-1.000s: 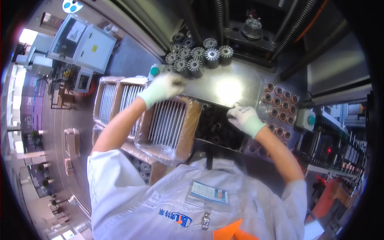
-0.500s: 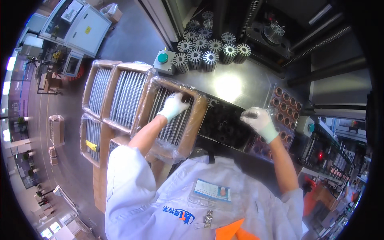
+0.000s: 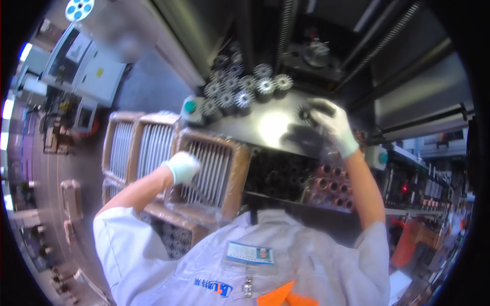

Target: The person assembles motor rotors by inserting metal shafts, cores, and end rings into a press machine to press them together. The person then unloads assembled rotors from a conveyor line into a storage rack and replenishes component parts from cardboard boxes.

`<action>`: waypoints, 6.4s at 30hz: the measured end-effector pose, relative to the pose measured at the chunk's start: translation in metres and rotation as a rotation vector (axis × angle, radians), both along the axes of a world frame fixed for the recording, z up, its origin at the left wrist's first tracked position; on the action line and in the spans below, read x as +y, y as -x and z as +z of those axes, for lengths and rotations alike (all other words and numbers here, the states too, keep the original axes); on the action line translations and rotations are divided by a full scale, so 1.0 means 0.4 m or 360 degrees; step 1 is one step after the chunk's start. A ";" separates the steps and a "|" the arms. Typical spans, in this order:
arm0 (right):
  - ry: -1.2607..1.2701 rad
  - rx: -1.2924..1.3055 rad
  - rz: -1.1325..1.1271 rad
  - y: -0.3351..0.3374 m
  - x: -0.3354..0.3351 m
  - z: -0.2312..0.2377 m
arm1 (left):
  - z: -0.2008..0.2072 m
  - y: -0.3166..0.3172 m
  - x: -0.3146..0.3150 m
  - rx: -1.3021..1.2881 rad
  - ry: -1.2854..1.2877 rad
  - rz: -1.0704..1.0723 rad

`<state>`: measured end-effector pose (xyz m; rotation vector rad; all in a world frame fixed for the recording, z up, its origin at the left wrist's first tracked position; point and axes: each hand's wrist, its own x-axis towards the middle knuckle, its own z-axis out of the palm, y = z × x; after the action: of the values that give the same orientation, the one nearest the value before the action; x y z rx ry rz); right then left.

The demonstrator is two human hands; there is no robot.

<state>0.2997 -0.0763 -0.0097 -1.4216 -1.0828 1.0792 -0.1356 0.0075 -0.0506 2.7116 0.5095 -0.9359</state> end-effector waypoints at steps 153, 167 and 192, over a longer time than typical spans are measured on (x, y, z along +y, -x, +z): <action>0.1302 -0.1159 -0.1172 0.291 -1.439 -0.467 | -0.130 -0.783 -0.934 0.0654 0.2212 0.0293; 0.0775 0.1825 -0.3641 1.232 -2.010 -0.624 | -0.460 -0.605 -1.889 0.1700 0.1571 0.0095; 0.1899 0.0651 -0.3349 1.223 -3.063 -1.399 | -1.348 -0.312 -2.760 0.1689 0.1245 0.1037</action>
<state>-0.1893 -1.3017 -0.5694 -1.8837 1.5880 0.1104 -0.0107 -1.0966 -0.5896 1.0975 0.8626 -1.7816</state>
